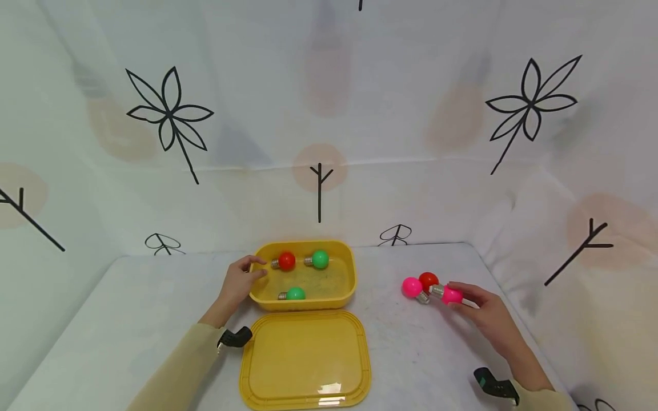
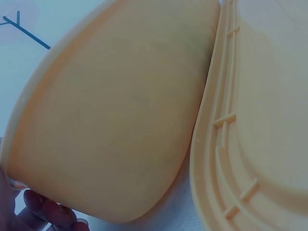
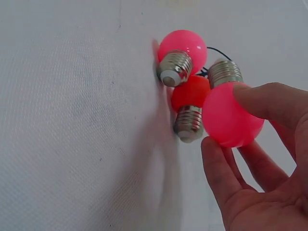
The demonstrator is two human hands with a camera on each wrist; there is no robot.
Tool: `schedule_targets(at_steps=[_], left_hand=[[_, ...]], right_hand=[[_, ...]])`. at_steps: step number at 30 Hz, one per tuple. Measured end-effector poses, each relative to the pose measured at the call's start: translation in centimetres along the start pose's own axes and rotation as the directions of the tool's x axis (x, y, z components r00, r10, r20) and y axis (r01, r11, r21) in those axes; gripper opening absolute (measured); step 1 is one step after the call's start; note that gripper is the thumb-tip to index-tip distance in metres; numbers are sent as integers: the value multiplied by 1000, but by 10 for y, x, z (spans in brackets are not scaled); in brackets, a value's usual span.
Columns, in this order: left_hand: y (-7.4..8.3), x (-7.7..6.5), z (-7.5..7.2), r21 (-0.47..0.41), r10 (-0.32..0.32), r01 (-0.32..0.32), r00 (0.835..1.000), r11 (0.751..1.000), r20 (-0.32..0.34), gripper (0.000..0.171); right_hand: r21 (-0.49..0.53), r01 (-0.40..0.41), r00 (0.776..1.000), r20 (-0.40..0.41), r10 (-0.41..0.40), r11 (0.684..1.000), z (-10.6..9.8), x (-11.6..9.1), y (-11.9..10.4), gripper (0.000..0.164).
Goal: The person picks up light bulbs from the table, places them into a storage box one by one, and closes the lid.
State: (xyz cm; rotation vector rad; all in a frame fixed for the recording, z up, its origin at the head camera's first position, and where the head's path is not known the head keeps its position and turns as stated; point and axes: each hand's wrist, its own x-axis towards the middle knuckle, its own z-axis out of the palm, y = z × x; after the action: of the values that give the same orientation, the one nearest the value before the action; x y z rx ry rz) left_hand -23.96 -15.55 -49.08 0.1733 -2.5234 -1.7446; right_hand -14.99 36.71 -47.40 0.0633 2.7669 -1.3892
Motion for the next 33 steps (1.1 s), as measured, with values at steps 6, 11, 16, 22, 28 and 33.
schedule_targets(at_steps=[6,11,16,22,28,33], left_hand=[[-2,0,1,0,-1,1,1000,1000,0,15],[-3,0,1,-9,6,-6,1000,1000,-5,15],[-3,1,1,-10,15,-15,1000,1000,-2,15],[-3,3,2,-17,15,-16,1000,1000,-3,15],[-2,2,1,-11,11,-11,1000,1000,4,15],[0,1,1,-11,-1,1,1000,1000,6,15]], right_hand=[[-32,56,995,-85,-59,998,3,-1,0,56],[-52,102,984,-143,-109,993,5,0,-3,52],[-75,97,986,-129,-106,992,6,1,-9,52],[-72,106,986,-124,-114,992,9,1,-15,53],[-73,110,984,-133,-119,991,11,3,-18,54],[-61,143,982,-114,-150,988,13,4,-18,53]])
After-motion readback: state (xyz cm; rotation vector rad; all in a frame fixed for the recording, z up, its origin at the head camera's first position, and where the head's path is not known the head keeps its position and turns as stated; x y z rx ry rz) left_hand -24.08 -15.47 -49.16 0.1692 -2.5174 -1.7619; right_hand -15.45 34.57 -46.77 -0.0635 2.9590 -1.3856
